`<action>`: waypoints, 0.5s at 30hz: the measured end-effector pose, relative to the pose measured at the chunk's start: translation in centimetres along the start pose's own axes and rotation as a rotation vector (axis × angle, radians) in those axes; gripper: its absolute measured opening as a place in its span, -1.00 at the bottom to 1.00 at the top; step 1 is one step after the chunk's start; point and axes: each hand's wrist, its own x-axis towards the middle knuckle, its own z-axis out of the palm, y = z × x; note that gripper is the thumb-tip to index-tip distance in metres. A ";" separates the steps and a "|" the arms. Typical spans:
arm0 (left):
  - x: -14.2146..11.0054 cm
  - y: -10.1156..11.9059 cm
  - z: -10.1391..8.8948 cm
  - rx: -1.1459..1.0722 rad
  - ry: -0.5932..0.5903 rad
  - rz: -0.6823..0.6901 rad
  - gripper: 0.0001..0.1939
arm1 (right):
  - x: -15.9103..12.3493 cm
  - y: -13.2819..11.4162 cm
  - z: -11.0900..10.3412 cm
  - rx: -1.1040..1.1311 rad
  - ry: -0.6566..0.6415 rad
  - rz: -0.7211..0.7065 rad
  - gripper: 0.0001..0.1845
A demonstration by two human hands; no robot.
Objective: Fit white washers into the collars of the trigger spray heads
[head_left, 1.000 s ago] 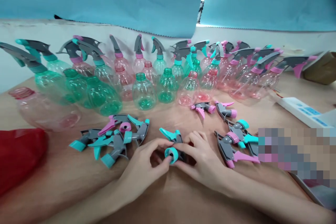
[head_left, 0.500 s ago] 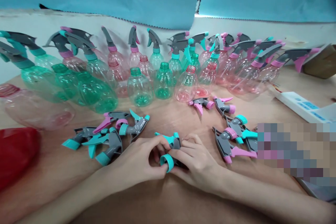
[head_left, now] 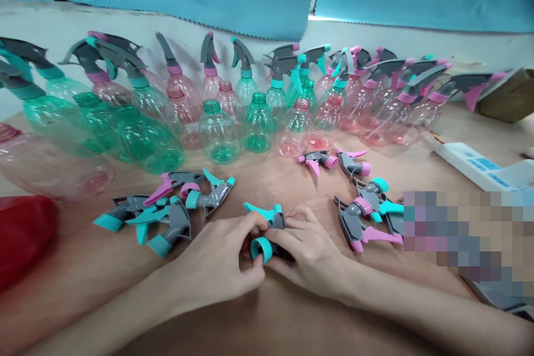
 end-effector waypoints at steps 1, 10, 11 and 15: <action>0.0 0.1 0.1 0.019 0.006 -0.007 -0.73 | 0.0 0.0 0.0 -0.007 -0.006 0.004 -0.84; -0.4 1.1 0.9 0.058 0.056 -0.112 -0.74 | 0.4 -0.4 -0.3 -0.120 0.079 0.062 -0.85; -0.5 1.2 1.0 0.051 0.056 -0.113 -0.74 | 0.4 -0.5 -0.3 -0.122 0.081 0.067 -0.85; -0.8 1.3 1.3 0.118 0.190 -0.098 -0.80 | 0.3 -0.5 -0.3 -0.105 0.071 0.075 -0.88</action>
